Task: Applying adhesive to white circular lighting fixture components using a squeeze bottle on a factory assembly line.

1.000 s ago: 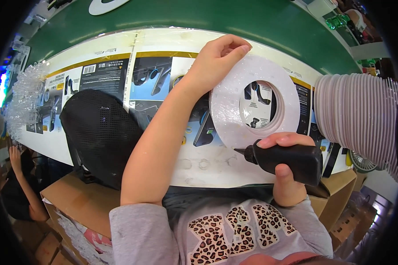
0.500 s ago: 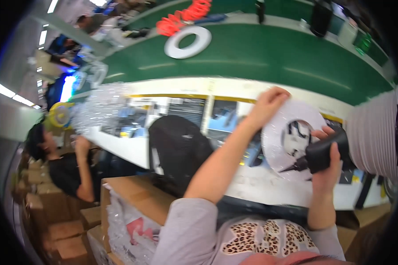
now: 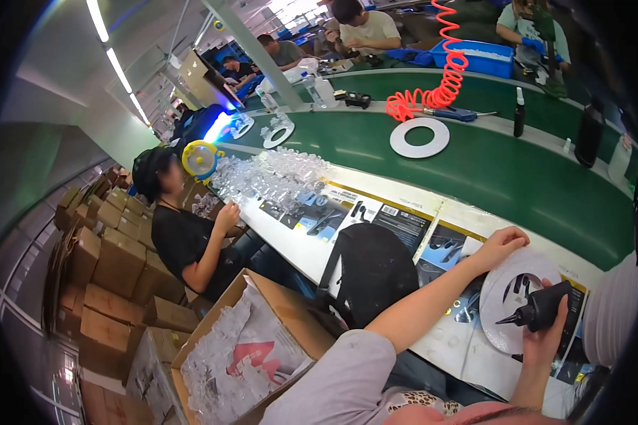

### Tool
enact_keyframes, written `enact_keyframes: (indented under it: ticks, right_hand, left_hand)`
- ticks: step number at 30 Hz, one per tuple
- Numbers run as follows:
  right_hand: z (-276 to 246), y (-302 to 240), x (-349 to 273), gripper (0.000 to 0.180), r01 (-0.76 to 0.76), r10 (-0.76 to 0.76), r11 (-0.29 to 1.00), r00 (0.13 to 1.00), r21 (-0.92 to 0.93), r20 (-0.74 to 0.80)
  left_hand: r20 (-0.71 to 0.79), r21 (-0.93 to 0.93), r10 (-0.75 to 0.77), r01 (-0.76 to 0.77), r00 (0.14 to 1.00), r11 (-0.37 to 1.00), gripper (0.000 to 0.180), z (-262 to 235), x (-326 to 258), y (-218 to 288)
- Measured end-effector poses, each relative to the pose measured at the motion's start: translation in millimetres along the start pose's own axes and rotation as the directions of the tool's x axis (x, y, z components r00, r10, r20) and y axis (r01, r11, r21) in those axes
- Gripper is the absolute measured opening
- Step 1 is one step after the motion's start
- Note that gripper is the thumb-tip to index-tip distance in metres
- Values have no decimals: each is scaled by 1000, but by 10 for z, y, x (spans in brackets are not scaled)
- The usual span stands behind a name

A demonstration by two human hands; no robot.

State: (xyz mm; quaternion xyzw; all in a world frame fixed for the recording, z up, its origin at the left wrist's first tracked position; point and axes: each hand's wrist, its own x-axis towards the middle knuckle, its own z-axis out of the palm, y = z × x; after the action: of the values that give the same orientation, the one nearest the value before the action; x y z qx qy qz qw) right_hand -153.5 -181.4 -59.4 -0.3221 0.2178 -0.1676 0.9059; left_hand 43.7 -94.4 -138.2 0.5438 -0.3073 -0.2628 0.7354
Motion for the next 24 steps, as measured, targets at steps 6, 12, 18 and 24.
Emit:
enact_keyframes:
  ticks: [6, 12, 18, 24]
  right_hand:
    - [-146, -29, 66, 44, -101, 94, 993, 991, 69, 91]
    - [-250, -73, 115, 40, -121, 117, 992, 990, 46, 83]
    - [-205, -27, 129, 39, -119, 120, 993, 991, 19, -58]
    - [-353, -108, 41, 38, -14, 20, 999, 989, 43, -145]
  left_hand:
    - [-17, -16, 12, -12, 1000, 1000, 15, 8, 25, 21]
    - [13, 53, 45, -46, 999, 998, 14, -3, 24, 3]
    - [-12, 38, 43, -42, 999, 998, 13, 6, 4, 23]
    - [-15, 31, 73, -72, 997, 997, 11, 169, 63, -68]
